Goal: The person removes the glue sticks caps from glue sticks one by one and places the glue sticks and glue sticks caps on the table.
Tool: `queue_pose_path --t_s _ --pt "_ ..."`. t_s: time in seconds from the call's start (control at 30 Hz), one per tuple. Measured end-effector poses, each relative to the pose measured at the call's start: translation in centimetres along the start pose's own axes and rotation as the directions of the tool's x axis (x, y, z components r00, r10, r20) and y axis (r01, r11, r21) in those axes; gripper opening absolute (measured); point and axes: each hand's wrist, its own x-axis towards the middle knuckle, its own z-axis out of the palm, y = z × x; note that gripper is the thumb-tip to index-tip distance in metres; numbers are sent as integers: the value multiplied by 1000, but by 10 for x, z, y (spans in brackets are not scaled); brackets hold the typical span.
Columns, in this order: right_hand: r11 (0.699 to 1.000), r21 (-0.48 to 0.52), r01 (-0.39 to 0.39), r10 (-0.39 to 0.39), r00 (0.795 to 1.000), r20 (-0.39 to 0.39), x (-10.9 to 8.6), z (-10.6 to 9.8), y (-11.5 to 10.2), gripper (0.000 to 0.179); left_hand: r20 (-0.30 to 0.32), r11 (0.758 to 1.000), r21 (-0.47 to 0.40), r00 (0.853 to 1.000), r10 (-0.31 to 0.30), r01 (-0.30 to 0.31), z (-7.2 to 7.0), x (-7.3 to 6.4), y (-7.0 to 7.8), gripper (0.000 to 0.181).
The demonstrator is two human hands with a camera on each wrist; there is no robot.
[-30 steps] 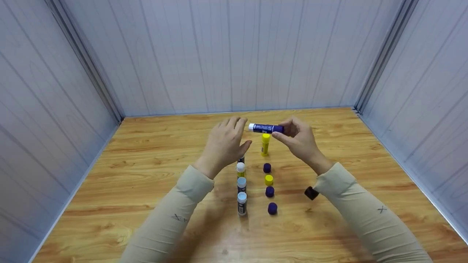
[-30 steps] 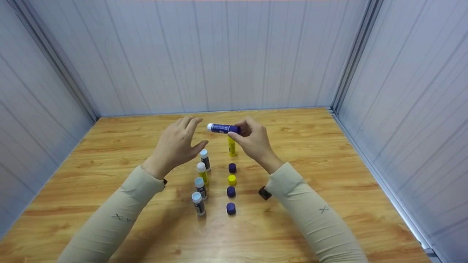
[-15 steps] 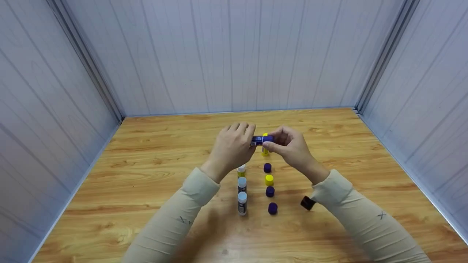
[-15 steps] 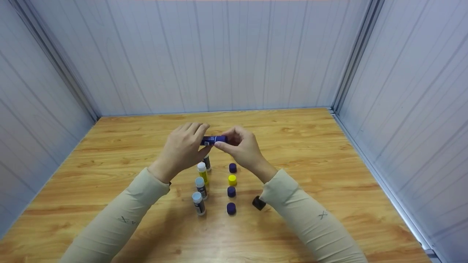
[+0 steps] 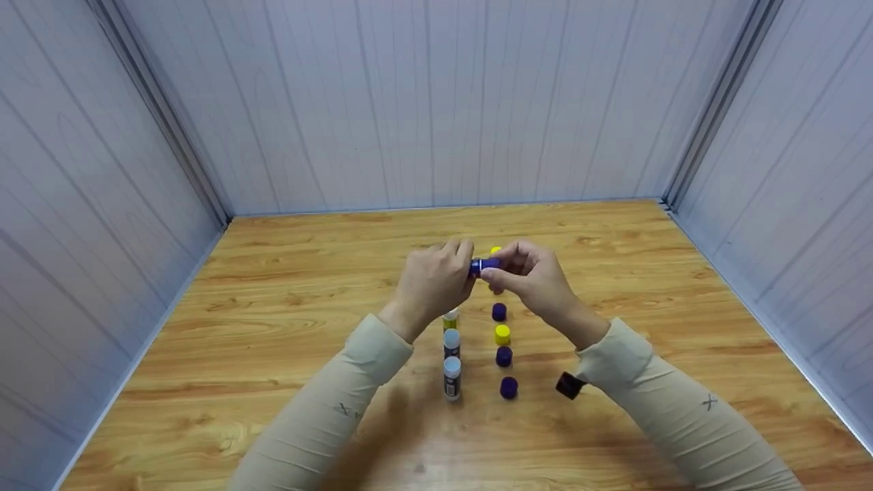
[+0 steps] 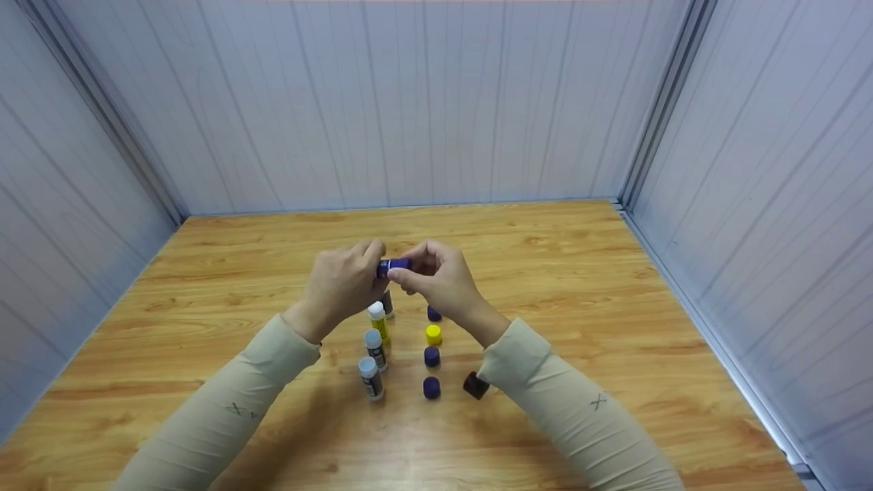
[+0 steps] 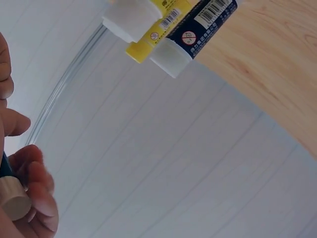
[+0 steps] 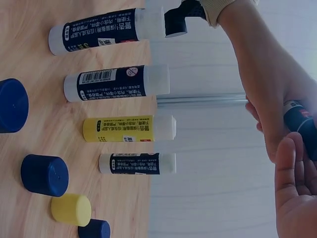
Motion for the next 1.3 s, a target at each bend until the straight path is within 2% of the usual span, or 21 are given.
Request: queue_pose_path --t_s 0.2,0.5,0.73,0.93,1.3 --pt "999 -35 11 -9 999 31 1 -1 0 13 -4 1000 4 1000 19 -19 -1 -2 -2 29" --pt "998 -43 38 -33 995 95 2 -8 6 12 36 999 -14 999 29 -29 -1 -2 -5 30" --pt "995 -72 69 -60 990 125 2 -10 10 16 106 997 -80 994 22 -14 -3 -1 -5 27" --pt "993 -84 80 -68 988 139 1 -11 11 17 152 995 -99 988 21 -6 -1 -2 -5 25" --pt "989 -123 82 -64 987 147 -1 -11 14 16 261 986 -162 965 14 29 -3 0 -6 25"
